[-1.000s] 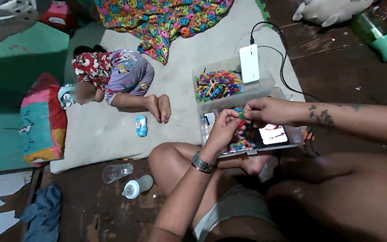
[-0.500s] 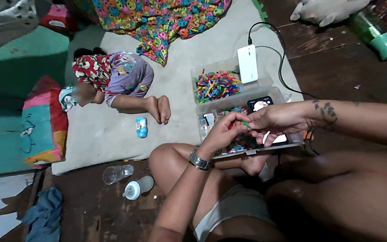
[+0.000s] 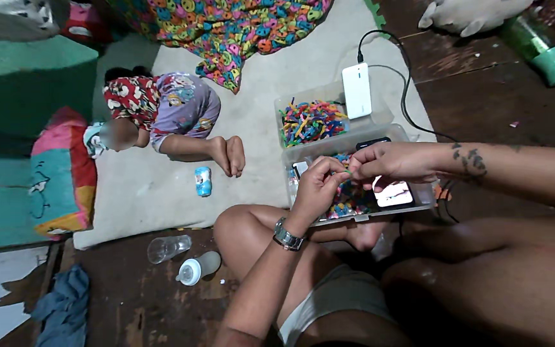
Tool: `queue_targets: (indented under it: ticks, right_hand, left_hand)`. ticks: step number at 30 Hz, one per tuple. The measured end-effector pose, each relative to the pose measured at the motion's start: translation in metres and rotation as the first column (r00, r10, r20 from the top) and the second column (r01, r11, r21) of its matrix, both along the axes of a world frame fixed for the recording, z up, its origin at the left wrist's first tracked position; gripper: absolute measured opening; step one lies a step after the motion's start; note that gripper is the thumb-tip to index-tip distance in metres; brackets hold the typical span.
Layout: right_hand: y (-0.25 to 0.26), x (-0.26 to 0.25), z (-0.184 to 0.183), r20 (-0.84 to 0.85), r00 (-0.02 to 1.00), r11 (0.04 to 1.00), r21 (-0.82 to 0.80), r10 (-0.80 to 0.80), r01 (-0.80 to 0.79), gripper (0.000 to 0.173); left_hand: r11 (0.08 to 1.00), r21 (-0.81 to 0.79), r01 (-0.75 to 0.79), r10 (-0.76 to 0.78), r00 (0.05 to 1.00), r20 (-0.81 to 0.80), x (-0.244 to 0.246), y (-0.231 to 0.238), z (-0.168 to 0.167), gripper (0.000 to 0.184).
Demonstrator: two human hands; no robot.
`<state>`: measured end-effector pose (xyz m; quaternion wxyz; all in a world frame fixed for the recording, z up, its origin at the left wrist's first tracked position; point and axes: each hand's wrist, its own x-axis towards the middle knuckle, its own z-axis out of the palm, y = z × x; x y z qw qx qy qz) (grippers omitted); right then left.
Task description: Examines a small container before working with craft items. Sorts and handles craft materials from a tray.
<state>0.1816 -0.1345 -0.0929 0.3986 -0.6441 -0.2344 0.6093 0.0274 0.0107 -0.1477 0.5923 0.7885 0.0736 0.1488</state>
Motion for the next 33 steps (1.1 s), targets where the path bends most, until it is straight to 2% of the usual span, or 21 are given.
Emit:
queue_targets:
  ticks: [3,5,6,8,10,12,13,14,15,16,17,18,20,21,22,24,25,27,29,31,33]
  right_hand:
    - [0.002,-0.001,0.012,0.182,0.982,0.999,0.019,0.041,-0.045,0.015]
    - [0.009,-0.012,0.049,0.361,0.925,0.991,-0.089,0.122,-0.096,0.013]
    - [0.01,-0.014,0.054,0.452,0.878,0.987,-0.09,0.157,-0.13,0.011]
    - [0.004,-0.007,0.017,0.697,0.712,0.95,0.163,0.08,-0.265,0.009]
    - [0.001,0.002,-0.008,0.878,0.478,0.811,0.306,-0.038,-0.498,0.007]
    - [0.0,0.008,-0.009,0.983,0.146,0.633,0.183,-0.111,-0.752,0.004]
    - [0.0,0.009,-0.006,0.987,0.007,0.545,0.094,-0.16,-0.833,0.002]
    - [-0.001,0.009,-0.005,0.975,-0.091,0.49,0.02,-0.202,-0.871,0.004]
    - [-0.002,0.008,-0.004,0.966,-0.123,0.478,0.001,-0.228,-0.879,0.005]
    - [-0.002,0.008,-0.005,0.975,-0.08,0.512,0.039,-0.209,-0.858,0.005]
    - [-0.003,0.007,-0.007,0.985,0.042,0.592,0.133,-0.165,-0.795,0.003]
    - [-0.002,0.007,-0.009,0.966,0.228,0.696,0.246,-0.12,-0.674,0.004]
    - [-0.002,0.006,-0.006,0.73,0.683,0.892,0.332,-0.037,-0.307,0.015]
    - [-0.002,0.006,-0.005,0.553,0.833,0.947,0.283,-0.029,-0.154,0.021]
    - [-0.004,0.004,-0.005,0.375,0.926,0.976,0.212,-0.036,-0.048,0.025]
    - [-0.005,-0.002,-0.006,0.101,0.992,0.992,0.109,-0.077,0.066,0.027]
    - [-0.005,-0.004,-0.006,0.026,0.997,0.993,0.089,-0.075,0.072,0.026]
    - [-0.003,-0.005,-0.007,-0.014,0.998,0.993,0.1,-0.066,0.067,0.022]
    - [-0.003,-0.004,-0.007,0.066,0.995,0.987,0.151,-0.069,0.058,0.019]
    - [-0.003,-0.004,-0.009,0.29,0.955,0.972,0.234,-0.065,-0.005,0.016]
    - [-0.004,-0.003,-0.016,0.603,0.794,0.903,0.381,-0.077,-0.201,0.013]
  left_hand:
    - [0.997,-0.025,-0.068,0.065,0.992,-0.11,0.001,-0.005,0.006,0.005]
    - [0.989,-0.109,-0.104,0.079,0.975,-0.209,0.001,-0.009,0.009,0.008]
    - [0.975,-0.184,-0.125,0.078,0.966,-0.247,0.002,-0.011,0.008,0.009]
    - [0.896,-0.403,-0.186,0.061,0.951,-0.303,0.004,-0.018,0.007,0.011]
    - [0.707,-0.669,-0.23,-0.011,0.942,-0.335,0.007,-0.022,0.008,0.016]
    - [0.43,-0.852,-0.297,-0.12,0.917,-0.381,0.011,-0.022,0.013,0.022]
    - [0.313,-0.883,-0.349,-0.172,0.894,-0.414,0.012,-0.021,0.016,0.028]
    - [0.257,-0.892,-0.372,-0.221,0.876,-0.429,0.013,-0.02,0.019,0.033]
    - [0.253,-0.895,-0.367,-0.23,0.876,-0.424,0.013,-0.02,0.02,0.034]
    - [0.298,-0.891,-0.341,-0.19,0.894,-0.406,0.012,-0.02,0.02,0.031]
    - [0.383,-0.878,-0.288,-0.131,0.924,-0.36,0.012,-0.02,0.017,0.026]
    - [0.498,-0.835,-0.232,-0.076,0.948,-0.309,0.01,-0.019,0.014,0.021]
    - [0.7,-0.692,-0.178,0.02,0.973,-0.23,0.007,-0.015,0.011,0.015]
    - [0.768,-0.616,-0.174,0.054,0.976,-0.21,0.006,-0.015,0.01,0.012]
    - [0.821,-0.544,-0.176,0.075,0.976,-0.203,0.005,-0.014,0.009,0.01]
    - [0.898,-0.4,-0.183,0.107,0.973,-0.206,0.004,-0.014,0.01,0.006]
    - [0.923,-0.339,-0.185,0.118,0.971,-0.208,0.004,-0.015,0.011,0.005]
    - [0.946,-0.269,-0.18,0.128,0.971,-0.2,0.004,-0.018,0.011,0.005]
    - [0.948,-0.258,-0.184,0.138,0.973,-0.184,0.004,-0.02,0.01,0.005]
    - [0.935,-0.299,-0.191,0.131,0.969,-0.208,0.005,-0.021,0.012,0.005]
    - [0.88,-0.421,-0.219,0.113,0.958,-0.263,0.007,-0.024,0.017,0.005]
